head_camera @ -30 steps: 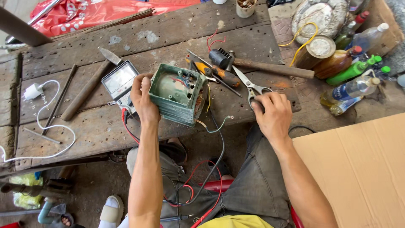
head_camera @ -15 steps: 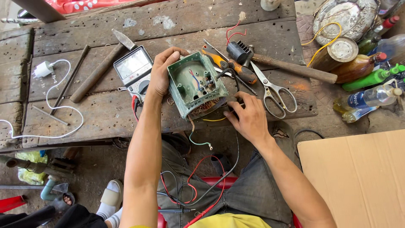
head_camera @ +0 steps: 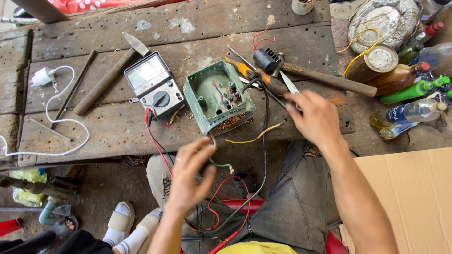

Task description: The person uses a multimeter to test wires connected to a green electrical component. They then use scissors to cut and strip wire insulation, twisting the exposed ends together and inserting them into the component's terminals.

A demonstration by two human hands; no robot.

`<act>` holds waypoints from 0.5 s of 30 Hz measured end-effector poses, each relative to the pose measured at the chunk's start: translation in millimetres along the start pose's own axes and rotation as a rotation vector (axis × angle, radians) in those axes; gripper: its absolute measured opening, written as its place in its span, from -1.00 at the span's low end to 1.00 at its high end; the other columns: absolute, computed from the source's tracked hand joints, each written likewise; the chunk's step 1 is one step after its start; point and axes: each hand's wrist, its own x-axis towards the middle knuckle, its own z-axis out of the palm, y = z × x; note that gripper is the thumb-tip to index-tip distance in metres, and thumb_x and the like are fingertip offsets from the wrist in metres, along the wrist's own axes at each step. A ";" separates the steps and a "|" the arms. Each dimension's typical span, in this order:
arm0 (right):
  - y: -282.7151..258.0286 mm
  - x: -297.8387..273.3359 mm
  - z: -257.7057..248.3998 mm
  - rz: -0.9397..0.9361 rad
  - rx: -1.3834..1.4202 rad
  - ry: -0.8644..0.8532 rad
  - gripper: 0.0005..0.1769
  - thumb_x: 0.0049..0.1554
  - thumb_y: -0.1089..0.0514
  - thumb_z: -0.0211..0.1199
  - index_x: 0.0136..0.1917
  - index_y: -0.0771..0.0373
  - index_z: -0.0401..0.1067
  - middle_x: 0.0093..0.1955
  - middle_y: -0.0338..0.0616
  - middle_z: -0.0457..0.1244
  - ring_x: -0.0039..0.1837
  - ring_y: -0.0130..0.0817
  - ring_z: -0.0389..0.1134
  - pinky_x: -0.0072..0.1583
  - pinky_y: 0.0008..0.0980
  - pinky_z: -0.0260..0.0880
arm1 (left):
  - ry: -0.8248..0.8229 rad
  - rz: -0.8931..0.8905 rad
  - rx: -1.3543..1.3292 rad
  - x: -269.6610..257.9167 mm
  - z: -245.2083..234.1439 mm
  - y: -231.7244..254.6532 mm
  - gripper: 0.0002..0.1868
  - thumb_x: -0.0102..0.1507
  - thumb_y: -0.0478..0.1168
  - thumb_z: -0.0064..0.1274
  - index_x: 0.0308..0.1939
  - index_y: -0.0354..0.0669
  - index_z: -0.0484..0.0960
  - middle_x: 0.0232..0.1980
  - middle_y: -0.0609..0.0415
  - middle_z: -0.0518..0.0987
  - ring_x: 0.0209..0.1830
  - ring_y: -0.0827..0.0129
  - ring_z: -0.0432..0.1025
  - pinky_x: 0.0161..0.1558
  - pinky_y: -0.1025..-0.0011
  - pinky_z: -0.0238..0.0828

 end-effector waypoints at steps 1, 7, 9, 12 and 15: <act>-2.4 21.8 0.6 -0.007 0.003 -0.005 -0.77 0.37 -0.02 0.47 0.28 -0.09 0.68 0.03 -0.26 0.45 0.10 -0.14 0.57 0.14 -0.09 0.59 | 0.005 -0.007 0.002 -6.8 9.8 3.3 -0.45 0.24 -0.42 0.30 0.34 -0.25 0.70 0.39 -0.37 0.62 0.34 -0.37 0.51 0.34 -0.22 0.45; -45.1 103.4 17.5 -0.146 0.385 -0.009 -0.69 0.48 0.11 0.28 0.36 0.34 0.61 0.21 0.09 0.51 0.13 -0.01 0.54 0.18 -0.02 0.48 | 0.120 -0.036 0.030 -50.4 34.3 -2.2 -0.89 0.50 -0.32 0.11 0.01 -0.21 0.75 -0.04 0.04 0.77 -0.05 0.14 0.60 0.10 0.25 0.57; -55.8 96.8 39.8 -0.111 0.260 -0.121 -0.70 0.52 0.13 0.05 0.37 0.20 0.54 0.27 0.10 0.50 0.20 0.29 0.50 0.10 0.22 0.41 | 0.269 -0.371 -0.085 -67.0 32.0 -12.8 -0.87 0.53 -0.26 0.02 -0.01 -0.11 0.69 -0.08 0.12 0.81 -0.07 0.29 0.70 0.04 0.28 0.61; -72.3 68.8 14.5 -0.140 0.257 0.095 -0.51 0.37 0.44 0.22 0.54 0.32 0.54 0.38 0.24 0.36 0.41 0.25 0.38 0.41 0.09 0.37 | 0.373 -0.493 -0.158 -64.4 19.4 -15.3 -0.83 0.48 -0.36 0.05 -0.07 -0.09 0.76 -0.10 0.16 0.84 -0.06 0.41 0.70 0.09 0.39 0.61; -95.6 4.6 0.2 -0.308 0.229 0.340 -0.73 0.54 0.29 0.19 0.29 0.54 0.63 0.18 0.31 0.44 0.18 0.31 0.46 0.27 0.15 0.49 | 0.225 -0.318 -0.157 -59.4 -5.7 -14.8 -0.70 0.49 -0.30 0.16 0.32 -0.15 0.64 0.40 -0.07 0.70 0.45 0.07 0.58 0.48 0.12 0.48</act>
